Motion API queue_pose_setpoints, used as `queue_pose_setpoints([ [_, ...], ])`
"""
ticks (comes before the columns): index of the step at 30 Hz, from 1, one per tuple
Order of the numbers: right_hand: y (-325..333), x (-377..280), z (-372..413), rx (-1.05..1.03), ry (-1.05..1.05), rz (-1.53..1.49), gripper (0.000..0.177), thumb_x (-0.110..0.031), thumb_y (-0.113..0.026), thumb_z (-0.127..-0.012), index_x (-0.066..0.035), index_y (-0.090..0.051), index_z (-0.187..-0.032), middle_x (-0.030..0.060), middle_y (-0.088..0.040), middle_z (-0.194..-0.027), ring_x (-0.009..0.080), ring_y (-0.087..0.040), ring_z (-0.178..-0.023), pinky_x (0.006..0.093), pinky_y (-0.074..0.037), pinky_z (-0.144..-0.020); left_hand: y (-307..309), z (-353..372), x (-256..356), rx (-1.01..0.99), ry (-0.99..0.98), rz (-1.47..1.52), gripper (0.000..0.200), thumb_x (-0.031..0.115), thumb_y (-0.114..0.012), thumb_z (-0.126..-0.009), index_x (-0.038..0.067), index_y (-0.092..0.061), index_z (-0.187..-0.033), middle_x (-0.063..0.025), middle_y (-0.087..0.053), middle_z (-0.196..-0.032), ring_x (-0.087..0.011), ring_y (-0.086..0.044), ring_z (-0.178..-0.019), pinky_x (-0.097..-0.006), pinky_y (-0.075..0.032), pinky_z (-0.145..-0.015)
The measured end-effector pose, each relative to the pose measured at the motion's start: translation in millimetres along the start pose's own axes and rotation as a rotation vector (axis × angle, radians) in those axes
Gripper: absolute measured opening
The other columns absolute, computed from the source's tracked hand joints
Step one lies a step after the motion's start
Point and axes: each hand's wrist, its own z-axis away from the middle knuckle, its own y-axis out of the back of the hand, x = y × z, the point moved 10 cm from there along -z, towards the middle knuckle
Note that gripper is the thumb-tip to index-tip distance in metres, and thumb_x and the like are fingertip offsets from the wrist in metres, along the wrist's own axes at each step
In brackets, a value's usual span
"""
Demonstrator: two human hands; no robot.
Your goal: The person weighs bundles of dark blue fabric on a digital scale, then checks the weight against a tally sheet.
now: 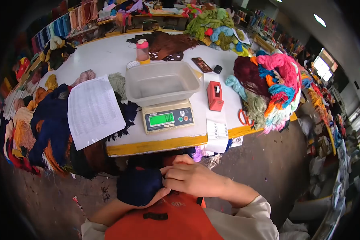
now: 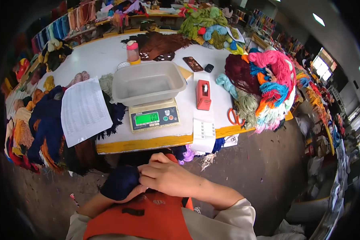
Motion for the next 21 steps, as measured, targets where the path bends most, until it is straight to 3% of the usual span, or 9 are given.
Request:
queue_pose_setpoints([
  [2,-6.9,-1.1,-12.5,0.028,0.05,0.001,0.019,-0.011,-0.064,-0.084,-0.009,-0.062,-0.103,0.004,-0.062,-0.103,0.022,-0.062,-0.094,0.0385,-0.041,-0.097,6.0,7.3,-4.1,0.03,0.045,0.0,0.052,0.028,-0.069,-0.086,0.006,-0.058,-0.132,-0.0099,-0.067,-0.087,-0.0313,-0.065,-0.077,-0.041,-0.05,-0.071],
  [6,-26.8,35.3,-21.2,0.169,-0.177,-0.298,0.029,-0.014,-0.064,-0.094,-0.005,-0.053,-0.12,0.0087,-0.06,-0.112,0.026,-0.059,-0.106,0.0365,-0.043,-0.096,30.2,28.0,-21.2,0.157,0.216,0.205,0.074,0.018,-0.07,-0.084,-0.006,-0.037,-0.145,-0.0182,-0.065,-0.097,-0.0341,-0.062,-0.094,-0.0405,-0.049,-0.08],
  [8,-56.2,40.1,-19.6,0.109,-0.256,-0.742,0.031,-0.01,-0.057,-0.098,-0.004,-0.047,-0.127,0.0095,-0.059,-0.114,0.0232,-0.058,-0.109,0.035,-0.044,-0.093,31.8,33.9,-26.2,0.172,0.19,0.148,0.075,0.015,-0.07,-0.083,-0.008,-0.036,-0.145,-0.0183,-0.065,-0.096,-0.0341,-0.063,-0.09,-0.0406,-0.05,-0.078],
  [9,-65.7,37.8,-22.9,0.091,-0.251,-0.837,0.032,-0.009,-0.053,-0.101,-0.003,-0.042,-0.13,0.0058,-0.058,-0.101,0.0136,-0.057,-0.094,0.0294,-0.045,-0.081,33.7,35.4,-25.0,0.183,0.159,0.096,0.076,0.013,-0.071,-0.083,-0.009,-0.035,-0.146,-0.0183,-0.065,-0.094,-0.034,-0.063,-0.086,-0.0408,-0.05,-0.075],
  [13,-79.2,44.6,-24.0,0.004,-0.479,-1.014,0.03,-0.008,-0.055,-0.1,-0.004,-0.043,-0.127,0.0058,-0.056,-0.079,0.0129,-0.053,-0.073,0.0278,-0.043,-0.07,44.9,36.5,-14.3,0.25,0.135,-0.068,0.075,0.008,-0.069,-0.082,-0.005,-0.035,-0.147,-0.0092,-0.066,-0.078,-0.0283,-0.066,-0.068,-0.037,-0.051,-0.062],
  [15,-71.5,48.3,-26.1,0.053,-0.519,-0.908,0.032,-0.007,-0.058,-0.098,-0.004,-0.044,-0.127,0.0024,-0.051,-0.066,0.0081,-0.047,-0.062,0.0251,-0.04,-0.063,43.7,41.0,-21.1,0.229,0.186,-0.152,0.057,0.008,-0.069,-0.082,0.003,-0.052,-0.135,-0.0118,-0.066,-0.078,-0.0324,-0.065,-0.066,-0.0395,-0.05,-0.057],
  [16,-62.8,45.6,-28.0,0.072,-0.523,-0.861,0.033,-0.003,-0.059,-0.098,-0.003,-0.045,-0.127,-0.0036,-0.048,-0.071,0.0039,-0.044,-0.065,0.0209,-0.036,-0.062,56.4,41.5,-11.3,0.385,0.096,-0.172,0.025,0.018,-0.073,-0.083,0.008,-0.068,-0.105,-0.013,-0.063,-0.071,-0.0328,-0.063,-0.063,-0.0438,-0.048,-0.054],
  [19,-56.7,46.5,-30.7,0.078,-0.495,-0.776,0.034,0.002,-0.063,-0.094,-0.003,-0.047,-0.124,-0.0031,-0.052,-0.072,0.0034,-0.048,-0.068,0.0196,-0.038,-0.063,55.9,35.5,-13.5,0.219,0.121,-0.195,0.011,0.02,-0.066,-0.089,0.011,-0.066,-0.082,-0.0122,-0.06,-0.068,-0.0322,-0.062,-0.063,-0.0438,-0.046,-0.052],
  [21,-52.1,46.8,-33.8,0.058,-0.44,-0.721,0.026,0.005,-0.063,-0.092,-0.004,-0.053,-0.115,0.0006,-0.063,-0.086,0.0061,-0.06,-0.077,0.0192,-0.046,-0.07,61.3,36.4,-12.8,0.306,0.1,-0.192,0.012,0.021,-0.066,-0.089,0.011,-0.066,-0.082,-0.0123,-0.06,-0.068,-0.0325,-0.061,-0.063,-0.0437,-0.046,-0.053],
])
